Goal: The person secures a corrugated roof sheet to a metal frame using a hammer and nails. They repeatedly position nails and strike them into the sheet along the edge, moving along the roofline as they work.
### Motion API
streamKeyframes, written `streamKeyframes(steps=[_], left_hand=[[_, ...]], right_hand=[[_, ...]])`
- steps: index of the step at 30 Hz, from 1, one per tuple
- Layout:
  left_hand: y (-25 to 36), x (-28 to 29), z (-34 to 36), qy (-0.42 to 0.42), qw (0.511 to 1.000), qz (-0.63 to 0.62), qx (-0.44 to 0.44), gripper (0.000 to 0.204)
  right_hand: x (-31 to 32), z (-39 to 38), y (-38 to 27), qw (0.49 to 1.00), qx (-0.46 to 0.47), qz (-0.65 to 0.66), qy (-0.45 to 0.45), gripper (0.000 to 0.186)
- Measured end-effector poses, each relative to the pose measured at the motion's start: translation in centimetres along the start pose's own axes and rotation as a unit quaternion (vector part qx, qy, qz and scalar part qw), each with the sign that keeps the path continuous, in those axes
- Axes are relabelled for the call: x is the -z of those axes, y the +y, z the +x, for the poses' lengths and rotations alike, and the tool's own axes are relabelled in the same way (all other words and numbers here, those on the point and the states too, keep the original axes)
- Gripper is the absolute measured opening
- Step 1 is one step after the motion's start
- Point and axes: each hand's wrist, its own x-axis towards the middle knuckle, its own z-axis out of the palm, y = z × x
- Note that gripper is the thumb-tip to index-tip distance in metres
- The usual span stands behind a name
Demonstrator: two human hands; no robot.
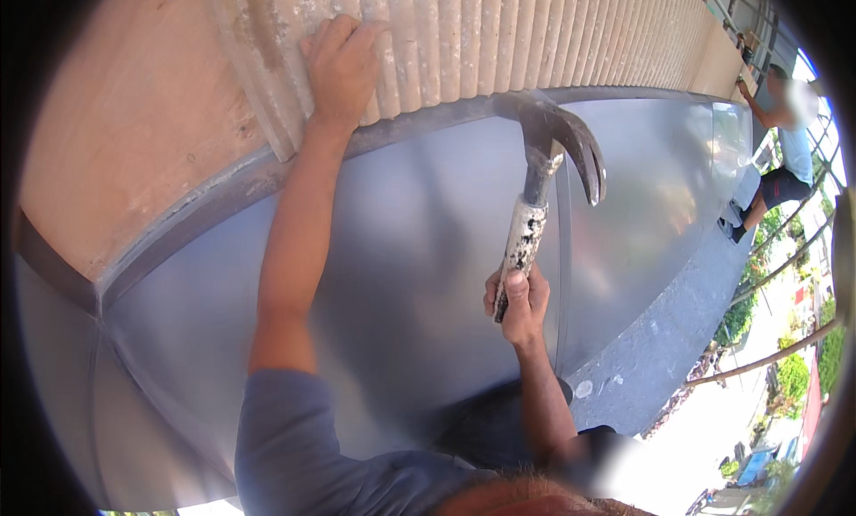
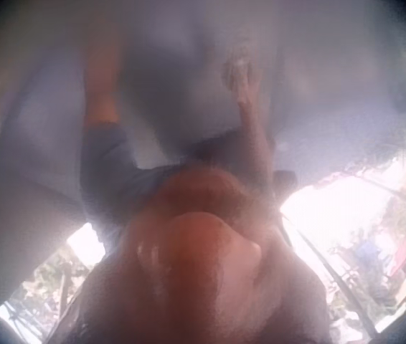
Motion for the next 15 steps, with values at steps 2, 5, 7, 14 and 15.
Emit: streamKeyframes(steps=[2,5,7,14,15], left_hand=[[0.3,0.0,0.4,-0.005,1.000,0.017,-0.009,0.027],[1.3,-0.4,-0.1,-0.016,1.000,0.016,-0.010,0.026],[1.2,-0.3,0.6,-0.028,0.999,0.018,-0.013,0.027],[1.1,0.8,1.1,-0.137,0.989,0.042,-0.018,0.033],[1.3,1.3,1.2,-0.156,0.987,0.041,-0.017,0.035]], right_hand=[[2.8,-2.9,0.4,0.998,-0.051,0.021,0.012,0.062],[6.4,-4.8,-0.9,0.996,-0.076,0.042,0.026,0.061],[8.1,-5.0,-2.1,0.995,-0.085,0.039,0.040,0.059],[9.0,-7.7,-9.0,0.935,-0.302,0.077,0.168,0.038],[9.1,-9.0,-9.7,0.922,-0.335,0.064,0.181,0.037]])
